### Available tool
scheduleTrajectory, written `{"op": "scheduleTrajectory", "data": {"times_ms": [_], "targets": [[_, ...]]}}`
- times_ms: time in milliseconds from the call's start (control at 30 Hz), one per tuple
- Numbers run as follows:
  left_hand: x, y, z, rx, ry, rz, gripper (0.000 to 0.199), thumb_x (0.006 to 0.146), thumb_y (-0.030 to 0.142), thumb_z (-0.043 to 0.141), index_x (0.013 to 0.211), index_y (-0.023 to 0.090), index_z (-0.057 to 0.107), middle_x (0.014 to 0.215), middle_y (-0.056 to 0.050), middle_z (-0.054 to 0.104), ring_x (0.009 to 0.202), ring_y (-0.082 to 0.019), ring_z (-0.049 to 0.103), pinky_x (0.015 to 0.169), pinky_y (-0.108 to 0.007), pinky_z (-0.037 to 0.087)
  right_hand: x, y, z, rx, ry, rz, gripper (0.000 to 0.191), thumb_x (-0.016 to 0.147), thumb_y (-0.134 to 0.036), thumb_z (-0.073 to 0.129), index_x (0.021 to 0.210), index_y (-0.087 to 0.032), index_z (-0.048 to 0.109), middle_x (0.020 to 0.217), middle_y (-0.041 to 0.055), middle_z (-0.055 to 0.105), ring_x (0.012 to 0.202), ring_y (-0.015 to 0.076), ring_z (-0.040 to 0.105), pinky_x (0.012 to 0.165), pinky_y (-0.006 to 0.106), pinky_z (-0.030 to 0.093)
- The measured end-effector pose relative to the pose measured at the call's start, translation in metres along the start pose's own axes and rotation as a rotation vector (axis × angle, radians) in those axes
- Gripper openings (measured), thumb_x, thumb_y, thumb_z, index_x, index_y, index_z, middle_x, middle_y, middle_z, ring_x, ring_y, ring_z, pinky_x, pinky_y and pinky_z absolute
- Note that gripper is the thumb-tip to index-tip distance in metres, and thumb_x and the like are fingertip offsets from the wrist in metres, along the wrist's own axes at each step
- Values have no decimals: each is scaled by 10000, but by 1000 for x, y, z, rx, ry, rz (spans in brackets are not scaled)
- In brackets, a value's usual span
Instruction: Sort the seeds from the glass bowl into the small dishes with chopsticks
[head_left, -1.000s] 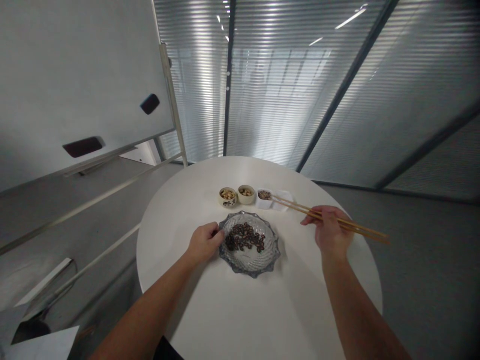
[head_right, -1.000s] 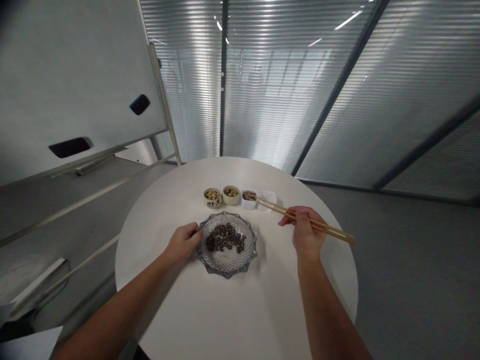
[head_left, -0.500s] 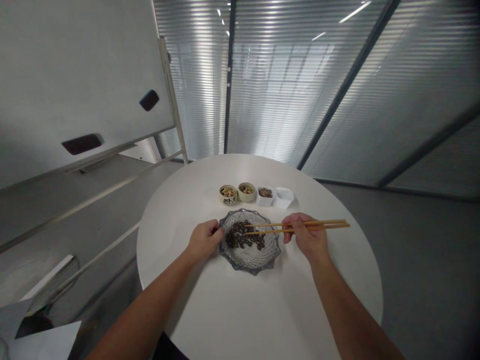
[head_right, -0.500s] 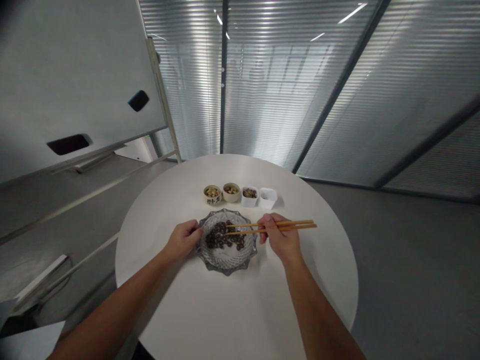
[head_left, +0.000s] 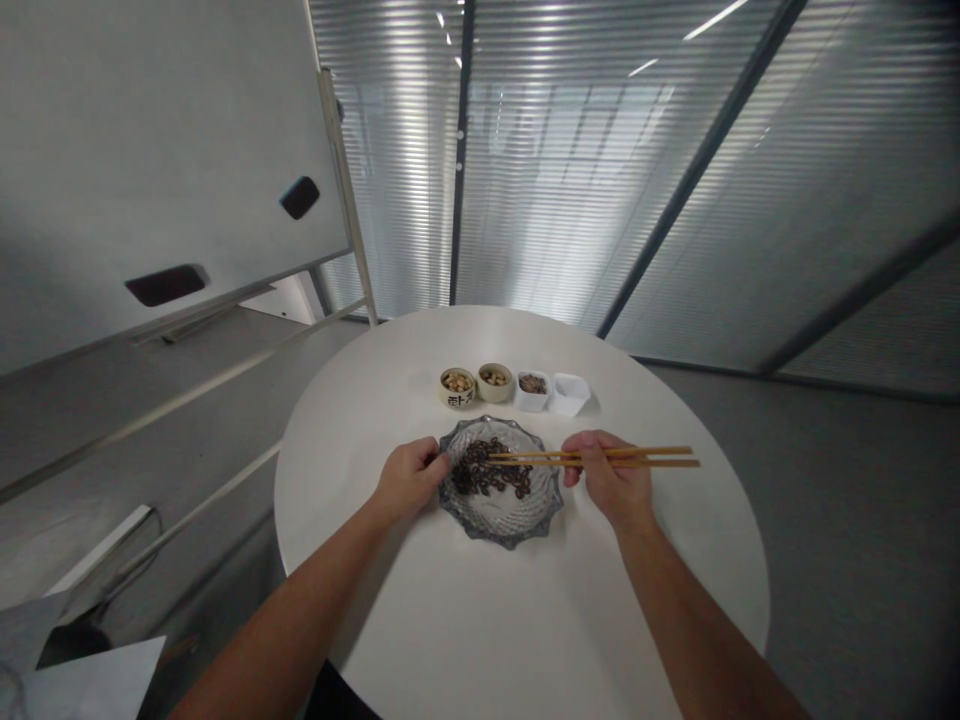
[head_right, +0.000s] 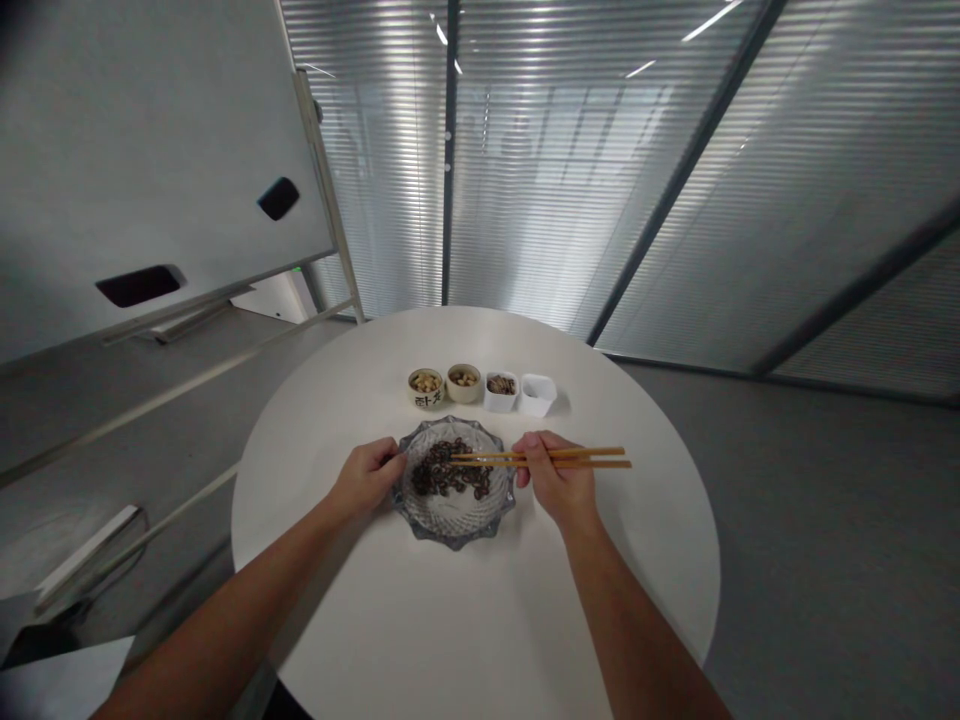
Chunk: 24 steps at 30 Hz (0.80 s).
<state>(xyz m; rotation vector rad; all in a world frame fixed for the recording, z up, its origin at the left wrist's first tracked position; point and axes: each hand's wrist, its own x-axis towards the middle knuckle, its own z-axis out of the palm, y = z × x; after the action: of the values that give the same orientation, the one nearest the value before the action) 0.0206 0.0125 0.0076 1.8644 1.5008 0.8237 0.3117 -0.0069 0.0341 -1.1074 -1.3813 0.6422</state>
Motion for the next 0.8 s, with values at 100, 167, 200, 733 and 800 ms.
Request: {"op": "scheduleTrajectory", "data": {"times_ms": [100, 167, 200, 733, 800], "targets": [[0, 0, 0, -14, 2, -5, 296, 854, 392, 486, 637, 194, 455, 597, 43, 414, 608, -116, 417, 573, -254, 256, -1, 2, -2, -12, -33, -15, 432, 972, -523, 599, 759, -167, 723, 452, -3, 596, 389, 125, 556, 414, 223, 459], [-1, -1, 1, -18, 2, 0, 299, 858, 397, 487, 641, 192, 463, 597, 43, 416, 606, -115, 414, 572, -253, 254, -1, 4, -3, -18, -48, -22, 423, 971, -517, 602, 766, -168, 725, 461, -4, 599, 392, 125, 558, 419, 226, 461], [-1, -1, 1, -17, 3, 3, 299, 860, 397, 489, 644, 192, 467, 597, 44, 418, 607, -115, 415, 573, -253, 254, -1, 5, -3, -19, -51, -22, 417, 970, -514, 604, 770, -169, 726, 461, -7, 597, 391, 125, 556, 420, 228, 461], [0, -5, 3, -5, 3, 16, 314, 876, 406, 494, 647, 194, 461, 594, 43, 429, 604, -115, 413, 569, -256, 248, -3, 3, -6, -219, -29, -90, 431, 1009, -473, 538, 727, -193, 707, 526, 4, 638, 473, 147, 613, 504, 250, 505], [0, -5, 2, -3, 2, 14, 309, 873, 403, 496, 647, 194, 462, 592, 44, 429, 603, -116, 414, 569, -256, 251, -4, 0, -4, -222, -11, -89, 439, 1005, -478, 541, 714, -193, 704, 517, 6, 638, 465, 147, 612, 502, 249, 505]]}}
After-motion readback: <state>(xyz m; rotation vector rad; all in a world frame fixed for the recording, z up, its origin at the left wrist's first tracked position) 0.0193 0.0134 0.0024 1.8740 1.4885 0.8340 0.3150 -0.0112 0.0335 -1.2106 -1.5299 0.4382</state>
